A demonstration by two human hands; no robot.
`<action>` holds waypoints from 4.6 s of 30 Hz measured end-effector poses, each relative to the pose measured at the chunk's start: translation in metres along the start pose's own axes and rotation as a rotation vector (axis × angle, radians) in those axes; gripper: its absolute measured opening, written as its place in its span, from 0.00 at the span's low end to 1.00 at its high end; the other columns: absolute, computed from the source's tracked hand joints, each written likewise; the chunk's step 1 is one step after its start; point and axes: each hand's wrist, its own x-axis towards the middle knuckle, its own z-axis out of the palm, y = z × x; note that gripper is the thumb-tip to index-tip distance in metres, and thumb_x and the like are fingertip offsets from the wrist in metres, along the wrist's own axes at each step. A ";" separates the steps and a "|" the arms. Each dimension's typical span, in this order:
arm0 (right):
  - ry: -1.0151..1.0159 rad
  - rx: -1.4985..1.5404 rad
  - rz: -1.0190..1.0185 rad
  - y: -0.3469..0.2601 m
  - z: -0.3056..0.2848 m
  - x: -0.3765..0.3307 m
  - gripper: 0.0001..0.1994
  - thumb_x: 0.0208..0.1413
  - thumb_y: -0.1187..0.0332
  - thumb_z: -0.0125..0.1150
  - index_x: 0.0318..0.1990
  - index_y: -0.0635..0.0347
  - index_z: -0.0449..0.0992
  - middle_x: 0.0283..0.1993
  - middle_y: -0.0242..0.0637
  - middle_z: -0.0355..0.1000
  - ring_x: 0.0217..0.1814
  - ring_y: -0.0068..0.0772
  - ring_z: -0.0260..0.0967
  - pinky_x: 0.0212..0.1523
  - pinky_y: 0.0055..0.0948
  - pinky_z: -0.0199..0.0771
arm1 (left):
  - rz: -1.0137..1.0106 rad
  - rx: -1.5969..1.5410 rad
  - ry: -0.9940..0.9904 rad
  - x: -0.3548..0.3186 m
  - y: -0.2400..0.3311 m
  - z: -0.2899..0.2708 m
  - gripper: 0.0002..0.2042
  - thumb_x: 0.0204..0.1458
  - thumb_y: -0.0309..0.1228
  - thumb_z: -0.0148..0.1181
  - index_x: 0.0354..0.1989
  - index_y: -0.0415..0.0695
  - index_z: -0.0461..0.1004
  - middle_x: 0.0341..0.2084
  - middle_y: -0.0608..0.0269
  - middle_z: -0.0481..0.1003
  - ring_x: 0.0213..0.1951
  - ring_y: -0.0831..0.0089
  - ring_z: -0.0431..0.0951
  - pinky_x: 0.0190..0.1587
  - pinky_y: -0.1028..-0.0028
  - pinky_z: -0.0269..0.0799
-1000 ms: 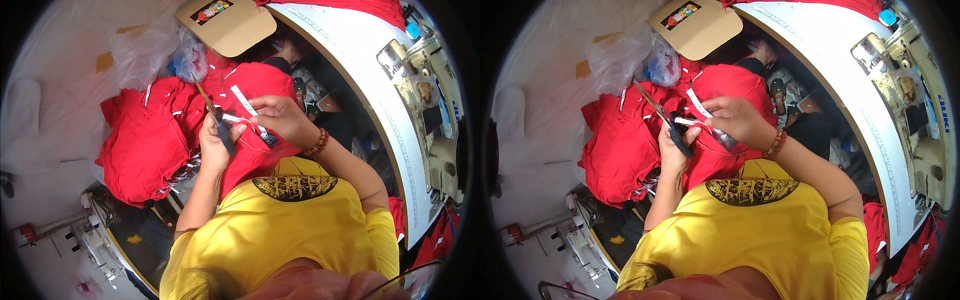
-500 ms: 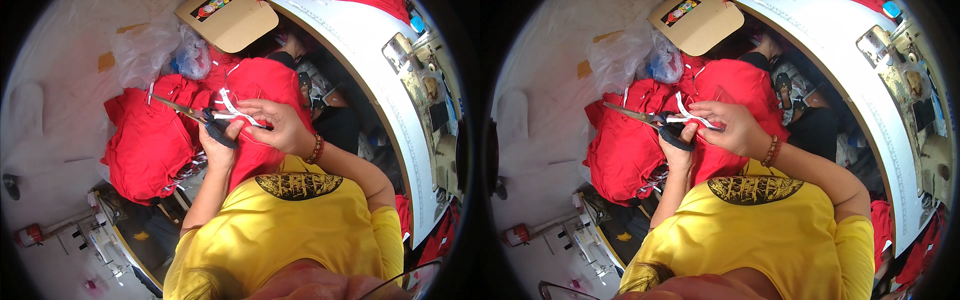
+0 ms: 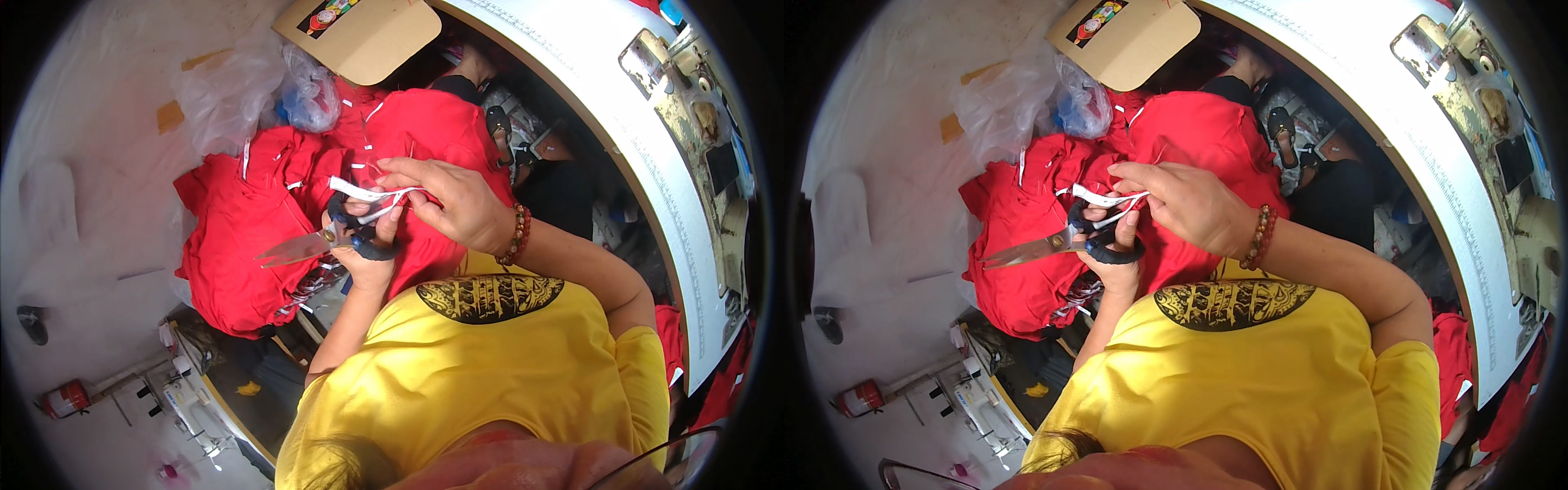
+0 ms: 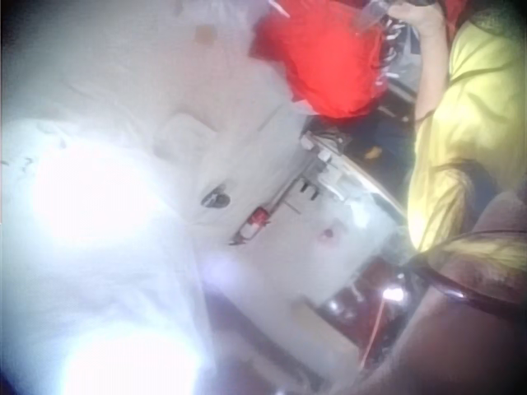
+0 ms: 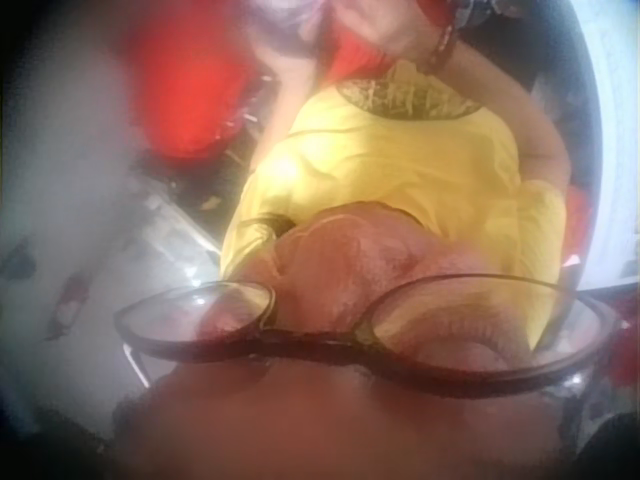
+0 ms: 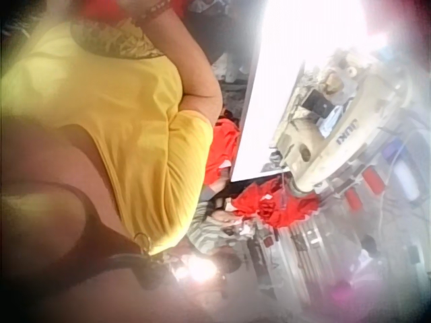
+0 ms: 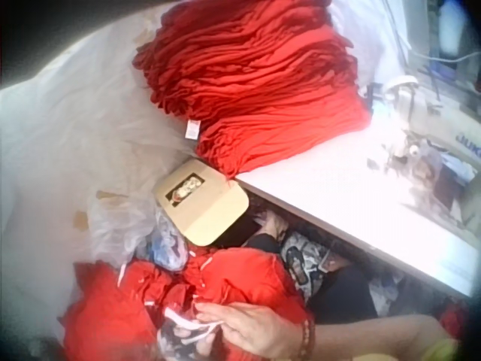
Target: The person uses scissors to trim white drawstrings and loose threads from a stack of red garments. They repeatedly pick up a garment, cut the excess string, and place the item back on the pile.
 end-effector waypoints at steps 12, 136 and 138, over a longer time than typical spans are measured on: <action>0.109 0.002 -0.031 -0.002 -0.002 -0.007 0.20 0.47 0.83 0.52 0.51 0.64 0.69 0.49 0.44 0.69 0.48 0.36 0.72 0.47 0.29 0.73 | -0.137 -0.011 0.018 0.003 0.013 0.007 0.18 0.43 0.19 0.66 0.39 0.42 0.62 0.36 0.57 0.74 0.38 0.72 0.75 0.42 0.75 0.72; 0.028 0.563 0.566 0.042 -0.043 -0.012 0.09 0.55 0.71 0.57 0.40 0.68 0.75 0.35 0.28 0.73 0.40 0.13 0.65 0.45 0.17 0.63 | -0.467 -0.107 -0.274 0.072 -0.005 0.034 0.13 0.45 0.19 0.65 0.34 0.41 0.66 0.25 0.69 0.71 0.26 0.84 0.71 0.29 0.85 0.67; 0.081 0.438 0.466 0.043 -0.040 0.001 0.09 0.55 0.70 0.58 0.39 0.67 0.76 0.32 0.25 0.72 0.35 0.10 0.64 0.37 0.15 0.64 | -0.476 -0.098 -0.270 0.073 -0.004 0.035 0.13 0.45 0.20 0.66 0.33 0.41 0.66 0.25 0.70 0.71 0.26 0.85 0.70 0.29 0.85 0.67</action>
